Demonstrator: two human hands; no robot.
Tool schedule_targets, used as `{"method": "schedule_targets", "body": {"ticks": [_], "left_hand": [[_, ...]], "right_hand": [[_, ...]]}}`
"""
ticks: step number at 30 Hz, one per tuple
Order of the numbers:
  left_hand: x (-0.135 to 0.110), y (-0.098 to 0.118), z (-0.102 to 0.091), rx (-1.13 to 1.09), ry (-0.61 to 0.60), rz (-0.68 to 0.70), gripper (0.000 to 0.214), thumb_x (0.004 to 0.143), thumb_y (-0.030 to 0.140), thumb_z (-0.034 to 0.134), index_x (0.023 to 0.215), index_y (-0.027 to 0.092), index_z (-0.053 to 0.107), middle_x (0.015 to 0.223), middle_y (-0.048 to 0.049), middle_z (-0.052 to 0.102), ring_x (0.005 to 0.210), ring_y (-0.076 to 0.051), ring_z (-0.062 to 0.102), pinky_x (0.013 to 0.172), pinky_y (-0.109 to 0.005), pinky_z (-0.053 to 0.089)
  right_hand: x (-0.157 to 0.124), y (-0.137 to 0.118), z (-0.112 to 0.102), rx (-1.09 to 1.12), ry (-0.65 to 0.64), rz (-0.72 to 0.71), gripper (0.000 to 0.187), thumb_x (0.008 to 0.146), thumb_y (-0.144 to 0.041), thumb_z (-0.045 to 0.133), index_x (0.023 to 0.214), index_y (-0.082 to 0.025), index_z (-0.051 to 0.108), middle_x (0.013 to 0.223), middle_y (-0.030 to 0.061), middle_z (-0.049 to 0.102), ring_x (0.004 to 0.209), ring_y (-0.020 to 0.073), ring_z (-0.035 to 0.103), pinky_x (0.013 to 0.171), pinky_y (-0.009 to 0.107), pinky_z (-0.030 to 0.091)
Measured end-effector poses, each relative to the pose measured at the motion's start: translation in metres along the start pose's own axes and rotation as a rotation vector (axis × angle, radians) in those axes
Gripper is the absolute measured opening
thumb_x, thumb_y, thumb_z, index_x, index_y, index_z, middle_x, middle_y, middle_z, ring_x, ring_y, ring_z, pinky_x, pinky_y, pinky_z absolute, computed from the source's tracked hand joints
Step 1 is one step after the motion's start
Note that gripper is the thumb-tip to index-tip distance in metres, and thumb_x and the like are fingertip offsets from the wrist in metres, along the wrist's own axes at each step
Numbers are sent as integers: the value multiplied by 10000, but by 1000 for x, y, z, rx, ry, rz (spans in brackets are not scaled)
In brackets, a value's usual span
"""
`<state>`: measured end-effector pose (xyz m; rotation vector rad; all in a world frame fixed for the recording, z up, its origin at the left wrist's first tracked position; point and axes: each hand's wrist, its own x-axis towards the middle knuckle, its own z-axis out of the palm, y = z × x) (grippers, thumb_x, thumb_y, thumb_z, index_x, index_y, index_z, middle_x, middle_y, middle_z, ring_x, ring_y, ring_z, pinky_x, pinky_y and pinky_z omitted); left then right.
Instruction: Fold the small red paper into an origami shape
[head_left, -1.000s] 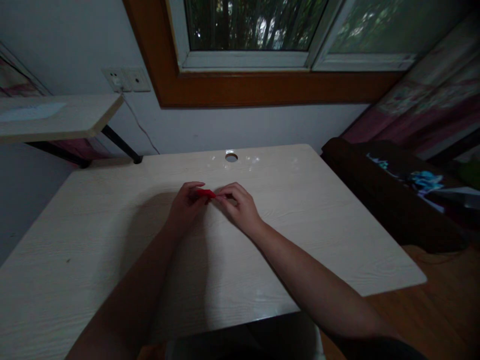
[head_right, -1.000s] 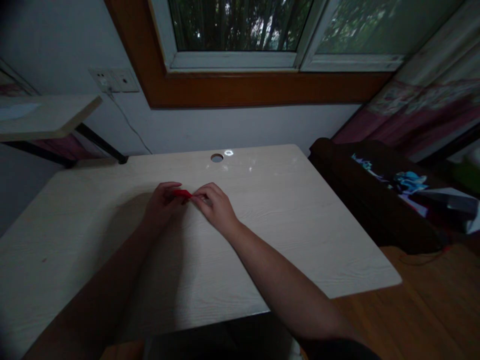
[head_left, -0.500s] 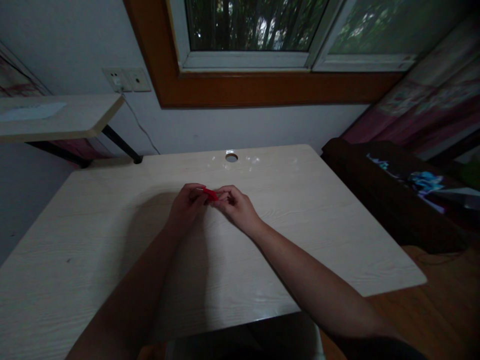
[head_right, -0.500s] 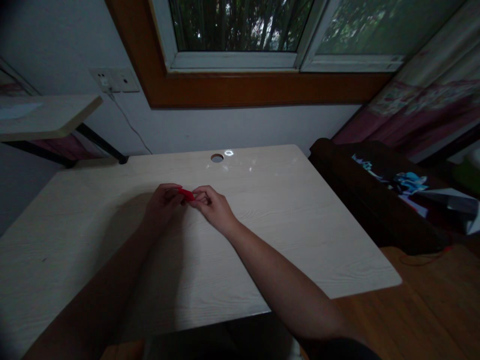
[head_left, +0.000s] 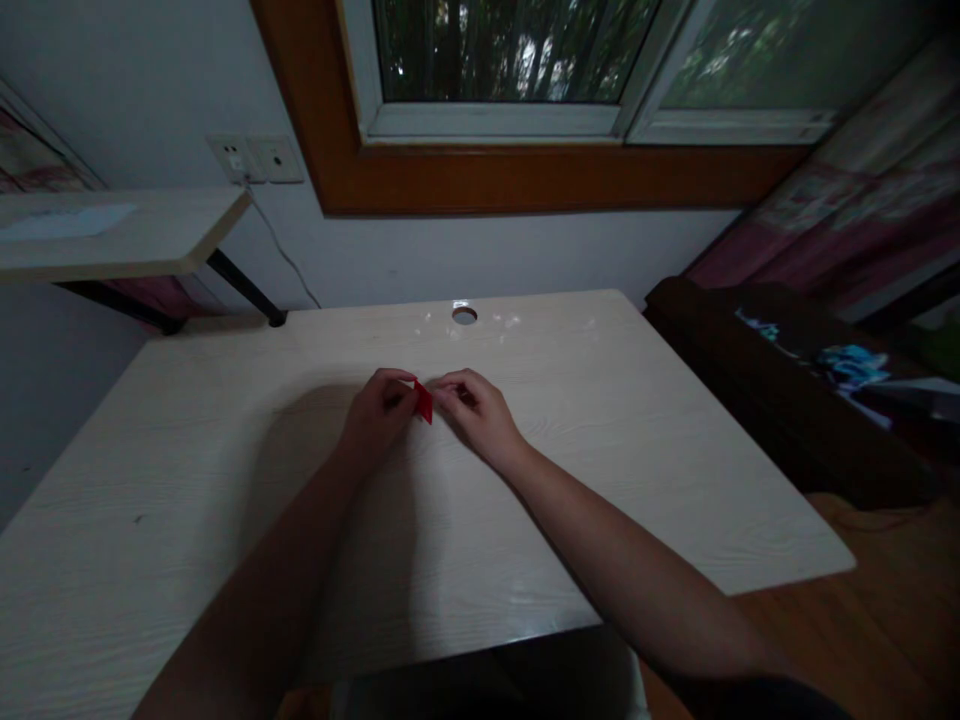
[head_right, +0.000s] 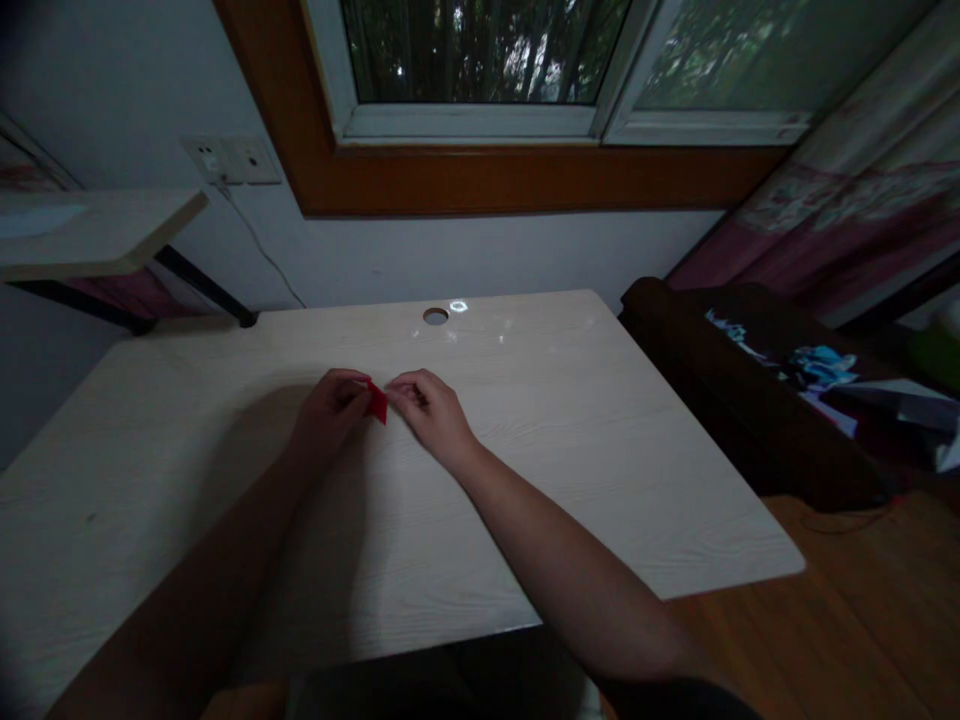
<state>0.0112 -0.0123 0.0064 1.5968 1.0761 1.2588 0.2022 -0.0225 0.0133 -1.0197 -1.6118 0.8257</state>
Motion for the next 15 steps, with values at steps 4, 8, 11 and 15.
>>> {"method": "schedule_targets", "body": {"ticks": [4,8,11,15], "left_hand": [[-2,5,1,51,-27,30,280,873,226,643,1130,202,535,701,33,652,636,-113,631,637,-232,487],[-3,5,2,109,-61,72,346,861,183,631,1181,206,502,700,42,627,630,-111,614,622,-224,466],[-4,4,2,138,-94,93,364,859,164,620,1197,205,491,692,47,623,624,-112,616,625,-225,461],[-4,5,2,142,-102,119,346,881,188,609,1205,203,490,711,39,623,628,-113,612,625,-227,460]], "right_hand": [[0,-1,-1,-74,-44,-38,123,923,-319,639,933,-222,715,880,37,672,819,160,636,760,298,500],[-1,-3,0,-95,-79,-32,127,903,-330,654,923,-216,708,857,26,661,761,144,621,692,269,492],[-2,-2,2,-109,-111,-16,124,871,-305,671,942,-209,706,854,23,663,716,133,614,654,256,490],[-2,0,3,-119,-89,-2,84,851,-217,632,895,-200,701,817,22,676,693,138,616,651,264,494]]}}
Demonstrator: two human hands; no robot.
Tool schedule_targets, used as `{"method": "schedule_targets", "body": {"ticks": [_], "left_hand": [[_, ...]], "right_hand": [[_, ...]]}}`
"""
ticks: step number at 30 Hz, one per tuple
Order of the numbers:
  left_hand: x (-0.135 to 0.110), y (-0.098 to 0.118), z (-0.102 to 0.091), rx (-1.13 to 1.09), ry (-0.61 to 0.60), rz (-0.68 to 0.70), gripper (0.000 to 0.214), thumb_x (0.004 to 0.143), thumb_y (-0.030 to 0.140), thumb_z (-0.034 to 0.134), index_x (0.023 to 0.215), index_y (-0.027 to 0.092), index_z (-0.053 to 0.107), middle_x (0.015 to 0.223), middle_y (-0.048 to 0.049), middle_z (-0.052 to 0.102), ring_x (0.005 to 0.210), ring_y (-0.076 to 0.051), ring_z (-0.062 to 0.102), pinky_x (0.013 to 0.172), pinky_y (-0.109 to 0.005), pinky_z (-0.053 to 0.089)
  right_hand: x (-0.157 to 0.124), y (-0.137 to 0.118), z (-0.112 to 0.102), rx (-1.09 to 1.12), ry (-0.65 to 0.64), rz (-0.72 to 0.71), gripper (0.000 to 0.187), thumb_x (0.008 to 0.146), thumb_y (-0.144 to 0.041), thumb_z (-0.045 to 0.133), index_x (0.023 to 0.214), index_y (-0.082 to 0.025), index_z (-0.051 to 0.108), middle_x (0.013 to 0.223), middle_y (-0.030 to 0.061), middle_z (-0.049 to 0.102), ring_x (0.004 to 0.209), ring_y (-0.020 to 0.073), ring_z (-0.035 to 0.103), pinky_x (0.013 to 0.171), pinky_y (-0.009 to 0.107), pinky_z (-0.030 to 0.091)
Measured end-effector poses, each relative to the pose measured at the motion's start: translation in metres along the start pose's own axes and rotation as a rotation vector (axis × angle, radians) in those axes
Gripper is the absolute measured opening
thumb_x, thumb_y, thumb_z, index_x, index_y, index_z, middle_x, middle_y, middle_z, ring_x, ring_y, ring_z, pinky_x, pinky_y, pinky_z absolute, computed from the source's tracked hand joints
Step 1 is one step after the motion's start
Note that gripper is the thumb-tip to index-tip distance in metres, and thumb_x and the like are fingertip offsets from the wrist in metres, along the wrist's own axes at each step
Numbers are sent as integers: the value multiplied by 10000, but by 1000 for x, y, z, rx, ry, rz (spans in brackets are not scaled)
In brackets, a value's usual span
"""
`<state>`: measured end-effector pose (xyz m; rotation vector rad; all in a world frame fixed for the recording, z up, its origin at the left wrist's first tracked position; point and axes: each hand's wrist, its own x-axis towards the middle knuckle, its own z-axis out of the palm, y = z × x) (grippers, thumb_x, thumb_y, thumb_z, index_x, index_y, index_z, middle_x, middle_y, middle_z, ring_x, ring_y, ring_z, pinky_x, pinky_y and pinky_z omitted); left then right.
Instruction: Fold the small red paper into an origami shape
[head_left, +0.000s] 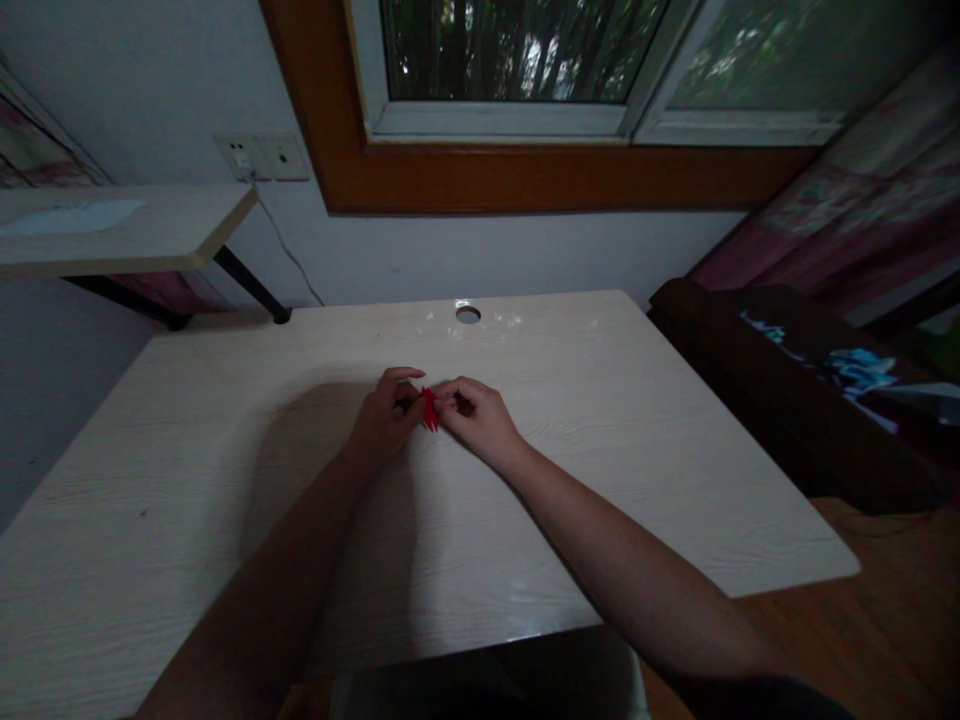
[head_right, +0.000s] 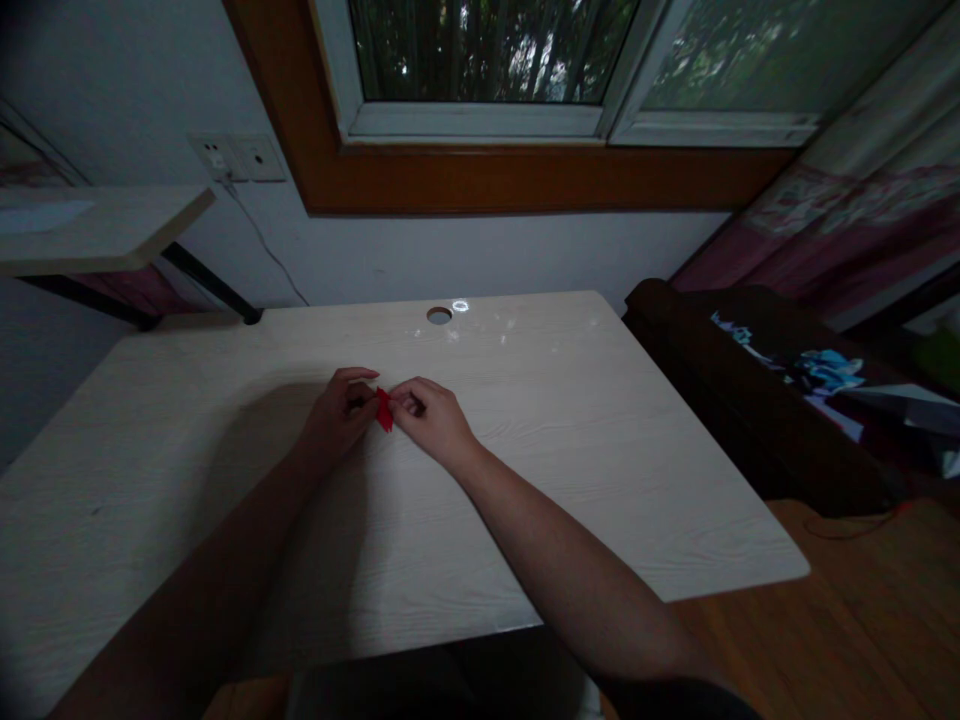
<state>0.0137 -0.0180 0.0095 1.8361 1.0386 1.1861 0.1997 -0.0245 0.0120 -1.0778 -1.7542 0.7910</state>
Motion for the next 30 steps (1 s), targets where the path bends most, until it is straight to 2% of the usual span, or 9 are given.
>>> {"method": "schedule_targets", "body": {"ticks": [12,20,30], "left_hand": [[-1,3,0,149,-14,-12,286,853,165,586,1135,206,555,697,37,617,611,-121,588,607,-230,431],[-1,6,1,203,-3,-32,333,836,141,548,1164,202,550,659,57,593,574,-111,548,588,-220,403],[-1,9,0,81,-6,-69,338,864,194,576,1201,207,554,690,32,662,607,-128,623,619,-230,466]], "right_hand": [[-1,-3,1,-120,-41,-74,103,865,-168,606,885,-221,692,834,27,688,740,159,625,683,280,478],[-3,-9,4,-301,-27,-153,65,877,-180,603,844,-207,652,791,28,637,743,167,596,691,285,454],[-5,-14,2,-379,13,-197,57,910,-211,590,878,-214,637,861,58,647,812,195,608,724,312,468]]}}
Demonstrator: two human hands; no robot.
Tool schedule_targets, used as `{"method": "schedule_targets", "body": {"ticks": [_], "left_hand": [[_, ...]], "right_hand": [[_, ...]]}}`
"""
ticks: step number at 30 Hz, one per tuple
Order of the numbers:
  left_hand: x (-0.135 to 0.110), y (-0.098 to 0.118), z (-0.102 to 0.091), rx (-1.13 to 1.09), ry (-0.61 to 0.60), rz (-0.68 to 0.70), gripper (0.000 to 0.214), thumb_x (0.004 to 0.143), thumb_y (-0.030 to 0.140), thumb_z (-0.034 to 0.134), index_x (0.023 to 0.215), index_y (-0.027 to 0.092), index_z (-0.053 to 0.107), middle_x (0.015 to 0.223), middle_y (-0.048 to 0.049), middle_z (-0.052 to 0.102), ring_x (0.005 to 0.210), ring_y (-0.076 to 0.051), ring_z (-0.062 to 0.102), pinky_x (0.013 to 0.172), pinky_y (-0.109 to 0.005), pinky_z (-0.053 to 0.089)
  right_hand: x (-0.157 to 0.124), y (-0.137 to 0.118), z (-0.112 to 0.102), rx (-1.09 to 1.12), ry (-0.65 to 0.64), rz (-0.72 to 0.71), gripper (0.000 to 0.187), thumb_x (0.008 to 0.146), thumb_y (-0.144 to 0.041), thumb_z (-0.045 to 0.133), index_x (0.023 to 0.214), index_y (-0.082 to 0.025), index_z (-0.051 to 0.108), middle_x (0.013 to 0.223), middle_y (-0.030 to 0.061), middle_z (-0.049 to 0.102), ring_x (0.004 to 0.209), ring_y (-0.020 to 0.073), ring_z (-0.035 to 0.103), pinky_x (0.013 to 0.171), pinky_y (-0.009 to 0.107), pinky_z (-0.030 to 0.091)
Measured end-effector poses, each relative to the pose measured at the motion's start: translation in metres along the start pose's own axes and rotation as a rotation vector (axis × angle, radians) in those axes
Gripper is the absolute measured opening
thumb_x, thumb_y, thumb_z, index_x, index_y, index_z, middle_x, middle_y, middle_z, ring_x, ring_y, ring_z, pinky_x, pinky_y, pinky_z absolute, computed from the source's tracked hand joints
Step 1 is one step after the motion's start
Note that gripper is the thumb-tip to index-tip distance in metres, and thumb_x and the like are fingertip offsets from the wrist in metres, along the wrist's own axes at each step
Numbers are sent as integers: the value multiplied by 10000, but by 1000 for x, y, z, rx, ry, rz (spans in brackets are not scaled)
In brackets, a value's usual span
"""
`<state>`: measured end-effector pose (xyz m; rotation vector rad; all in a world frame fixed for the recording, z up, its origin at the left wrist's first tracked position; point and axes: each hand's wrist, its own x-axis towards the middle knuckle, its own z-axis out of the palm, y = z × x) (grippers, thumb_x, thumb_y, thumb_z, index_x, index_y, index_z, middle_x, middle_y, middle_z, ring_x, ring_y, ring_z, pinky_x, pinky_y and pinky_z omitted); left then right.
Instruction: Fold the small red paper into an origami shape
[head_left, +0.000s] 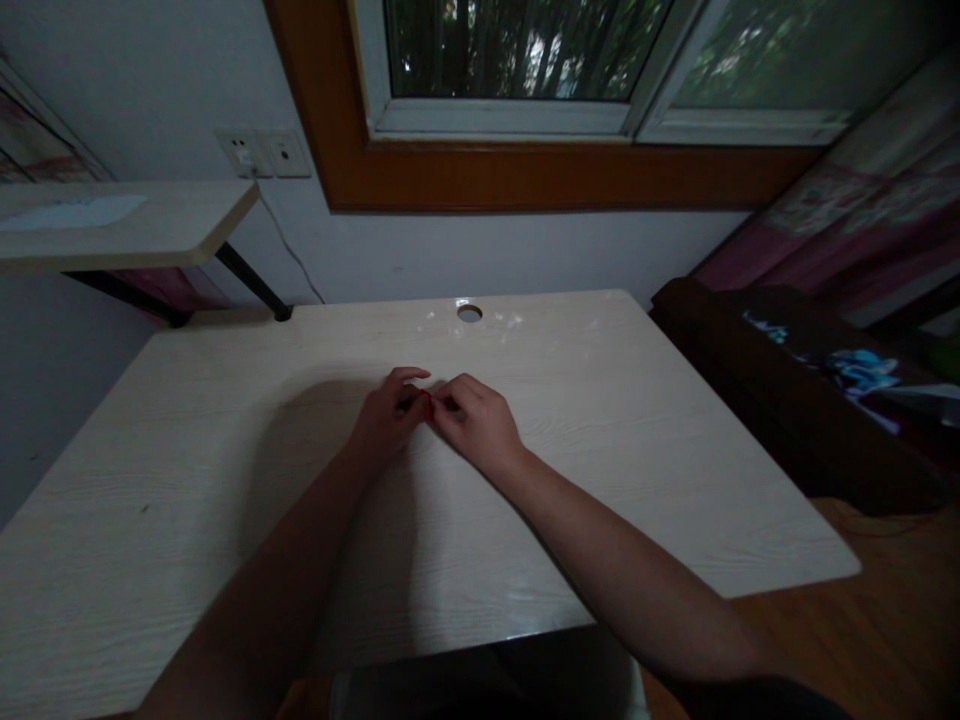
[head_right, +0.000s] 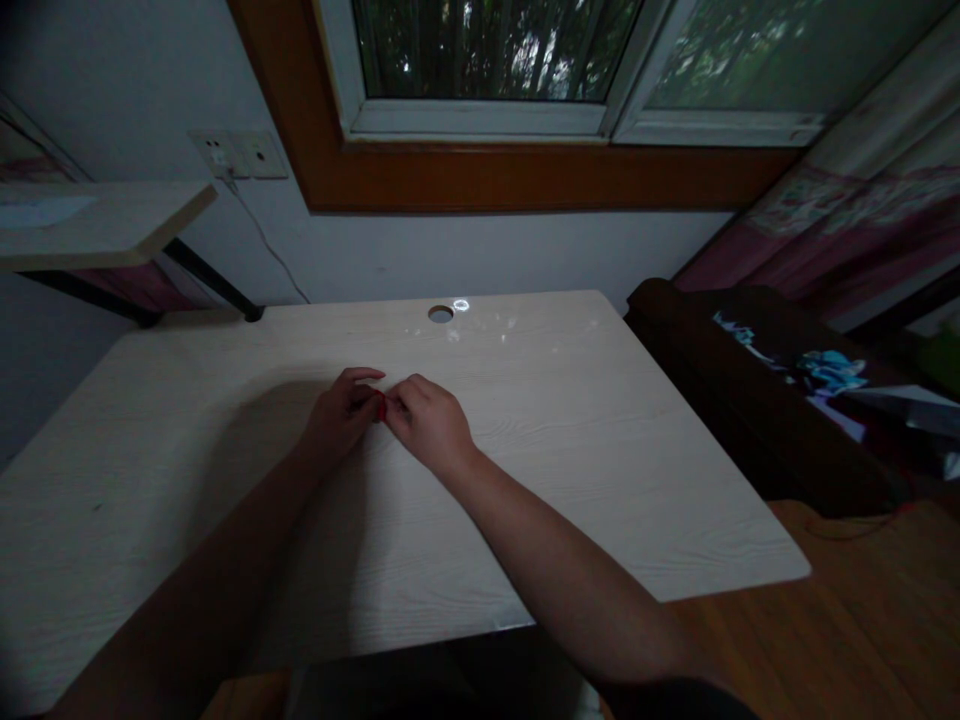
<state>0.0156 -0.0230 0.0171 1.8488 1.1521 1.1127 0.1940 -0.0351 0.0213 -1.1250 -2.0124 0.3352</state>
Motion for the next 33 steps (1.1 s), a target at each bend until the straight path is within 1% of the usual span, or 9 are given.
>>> {"method": "schedule_targets", "body": {"ticks": [4,8,13,18,21,23,26,30,33], "left_hand": [[-1,0,1,-53,-9,0,312,856,209,605,1166,210,567,735,14,702,655,-139,668,658,-242,506],[-1,2,0,-26,4,-10,336,853,201,603,1186,215,555,761,6,724,688,-149,691,690,-259,523],[0,2,-1,-25,35,-12,325,857,187,594,1179,214,556,786,4,733,690,-143,697,681,-253,523],[-1,-5,1,-185,65,-51,333,868,233,633,1188,217,540,818,-13,741,749,-168,714,706,-275,530],[0,-11,1,-218,99,-67,220,860,262,665,1059,211,587,811,-16,725,745,-166,702,715,-283,530],[2,-13,0,-226,125,-65,157,853,274,679,977,205,611,819,-18,714,748,-160,693,704,-275,525],[4,-13,-1,-288,153,-56,142,848,282,691,947,202,629,846,-20,718,785,-159,696,716,-271,528],[5,-7,-2,-382,165,-44,140,834,271,717,925,194,643,898,-38,744,860,-170,707,817,-309,543],[6,-4,-4,-386,144,-36,125,832,276,715,902,184,668,908,-56,750,828,-174,692,773,-312,545]], "right_hand": [[0,-2,-1,-39,3,-10,55,915,-207,580,900,-204,633,870,64,638,815,199,601,727,318,469],[0,-1,-1,-49,-3,-31,69,926,-228,574,899,-206,634,867,68,631,816,205,591,727,325,470],[2,-1,-1,-18,-6,-82,89,932,-218,566,948,-212,654,943,91,652,893,231,592,801,368,482],[2,-2,-5,76,80,-73,76,945,-272,591,943,-228,653,944,83,658,925,237,589,841,399,479],[2,-3,-8,166,123,-62,68,959,-266,584,951,-247,649,963,70,666,966,233,595,890,418,471],[2,-3,-9,240,150,-36,70,965,-260,577,963,-250,646,971,66,651,973,221,597,886,403,483],[2,-1,-7,331,185,34,72,944,-298,618,990,-248,640,974,65,615,945,206,595,826,364,513],[0,4,1,456,106,118,154,911,-334,663,1031,-242,634,977,57,632,875,181,620,808,341,528],[-1,6,5,551,61,191,197,888,-349,688,1040,-239,631,937,38,672,842,171,646,795,326,529]]}}
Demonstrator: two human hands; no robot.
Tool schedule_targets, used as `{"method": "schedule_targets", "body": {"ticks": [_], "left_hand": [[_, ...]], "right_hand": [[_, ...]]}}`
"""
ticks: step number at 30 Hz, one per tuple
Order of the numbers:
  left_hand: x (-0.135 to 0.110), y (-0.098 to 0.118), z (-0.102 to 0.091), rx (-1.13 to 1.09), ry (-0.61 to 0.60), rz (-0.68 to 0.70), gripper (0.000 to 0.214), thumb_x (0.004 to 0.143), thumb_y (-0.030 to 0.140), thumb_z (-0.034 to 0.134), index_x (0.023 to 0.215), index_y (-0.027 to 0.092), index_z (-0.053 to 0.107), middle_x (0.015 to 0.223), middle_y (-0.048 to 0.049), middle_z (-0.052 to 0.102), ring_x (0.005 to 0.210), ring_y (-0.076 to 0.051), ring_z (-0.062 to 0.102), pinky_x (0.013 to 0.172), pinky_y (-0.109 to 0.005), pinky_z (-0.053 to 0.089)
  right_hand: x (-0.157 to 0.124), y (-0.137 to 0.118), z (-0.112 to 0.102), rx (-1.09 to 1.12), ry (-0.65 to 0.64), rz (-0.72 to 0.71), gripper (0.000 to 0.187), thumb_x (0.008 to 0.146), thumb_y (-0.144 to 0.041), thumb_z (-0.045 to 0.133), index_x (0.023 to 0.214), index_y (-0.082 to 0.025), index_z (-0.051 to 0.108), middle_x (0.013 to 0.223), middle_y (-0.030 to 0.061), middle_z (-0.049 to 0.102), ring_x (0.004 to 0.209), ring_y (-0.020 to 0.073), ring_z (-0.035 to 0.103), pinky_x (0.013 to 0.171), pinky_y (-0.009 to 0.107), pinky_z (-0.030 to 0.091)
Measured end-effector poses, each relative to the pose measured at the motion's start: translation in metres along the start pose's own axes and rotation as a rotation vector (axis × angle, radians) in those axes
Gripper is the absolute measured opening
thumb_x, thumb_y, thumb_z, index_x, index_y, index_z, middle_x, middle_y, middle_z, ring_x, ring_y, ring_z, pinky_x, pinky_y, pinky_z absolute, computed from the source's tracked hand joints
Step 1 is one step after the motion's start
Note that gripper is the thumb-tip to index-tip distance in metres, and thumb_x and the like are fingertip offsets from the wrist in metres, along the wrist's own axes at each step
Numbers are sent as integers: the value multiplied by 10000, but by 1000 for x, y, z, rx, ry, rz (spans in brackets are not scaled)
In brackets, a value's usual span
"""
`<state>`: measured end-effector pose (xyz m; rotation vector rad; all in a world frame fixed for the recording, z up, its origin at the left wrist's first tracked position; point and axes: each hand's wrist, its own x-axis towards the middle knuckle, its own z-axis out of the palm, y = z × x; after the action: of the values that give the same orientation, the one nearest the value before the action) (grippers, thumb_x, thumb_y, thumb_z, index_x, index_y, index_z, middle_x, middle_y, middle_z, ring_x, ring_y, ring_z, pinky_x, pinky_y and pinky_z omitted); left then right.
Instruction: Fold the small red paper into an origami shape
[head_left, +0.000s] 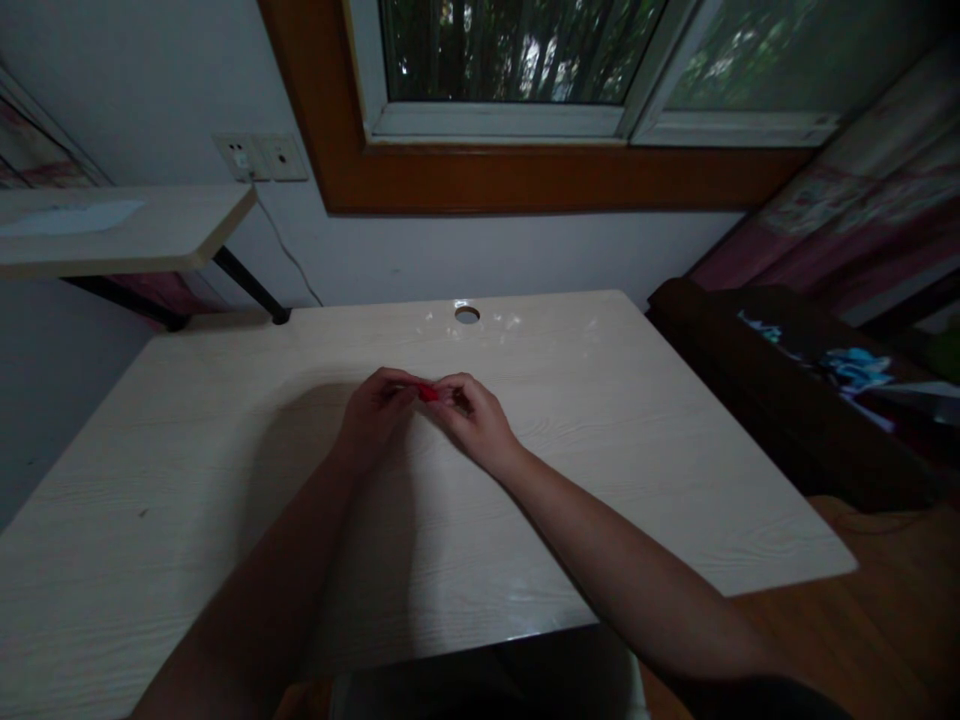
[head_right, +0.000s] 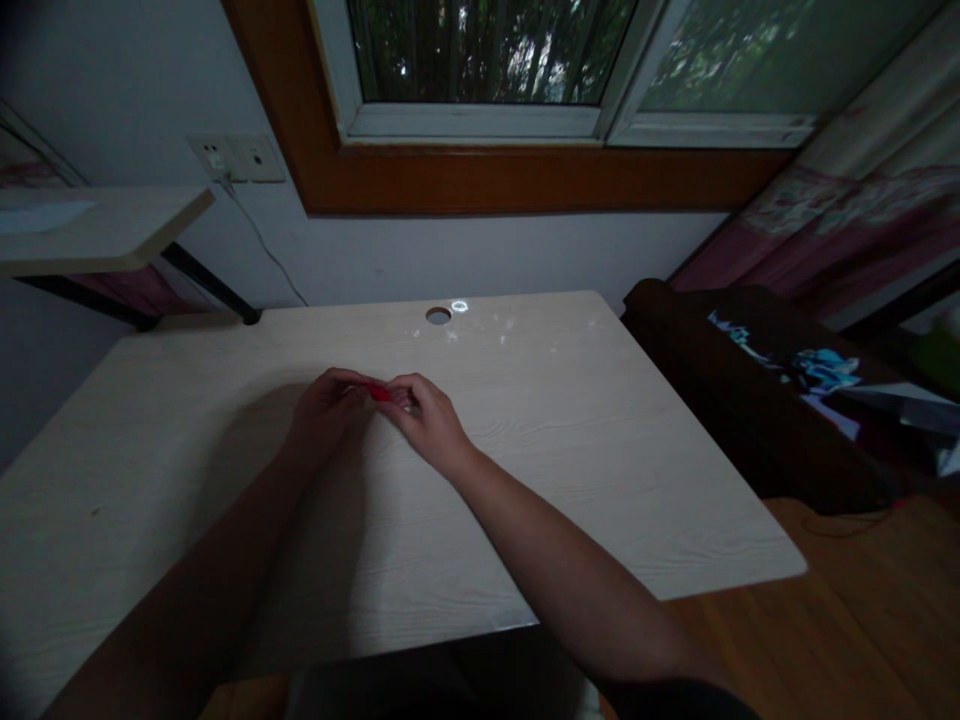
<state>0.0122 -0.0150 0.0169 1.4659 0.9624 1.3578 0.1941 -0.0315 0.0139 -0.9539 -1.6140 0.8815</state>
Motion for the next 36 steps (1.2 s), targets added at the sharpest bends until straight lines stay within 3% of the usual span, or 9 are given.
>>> {"method": "schedule_targets", "body": {"ticks": [3,8,18,30,36], "left_hand": [[1,0,-1,24,-15,-3,103,818,264,720,870,181,688,857,-43,723,741,-153,650,693,-284,524],[1,-3,-2,77,-74,-7,107,802,269,738,861,190,698,852,-20,680,811,-157,647,775,-283,521],[-1,3,-3,112,-88,-79,125,816,305,707,818,182,688,775,-5,676,756,-152,621,727,-265,494],[0,2,-5,122,-123,-60,155,881,310,631,875,178,712,879,-37,690,872,-179,633,850,-303,490],[0,1,-3,94,-138,-66,127,815,293,692,876,182,702,867,-31,685,844,-175,634,807,-294,497]], "right_hand": [[0,1,0,40,22,41,221,856,-341,727,1026,-235,635,924,30,694,838,169,662,790,316,530],[0,0,-2,-16,28,22,207,842,-326,741,999,-230,647,904,26,696,823,165,664,785,309,530],[-1,-1,-1,-32,8,47,241,816,-337,760,989,-239,624,812,-2,659,741,154,633,708,294,513],[1,3,0,65,67,125,273,792,-370,774,971,-232,620,808,0,657,735,153,629,698,292,504],[1,1,-1,23,47,94,248,806,-336,765,978,-234,618,800,-7,652,735,152,623,715,297,496]]}}
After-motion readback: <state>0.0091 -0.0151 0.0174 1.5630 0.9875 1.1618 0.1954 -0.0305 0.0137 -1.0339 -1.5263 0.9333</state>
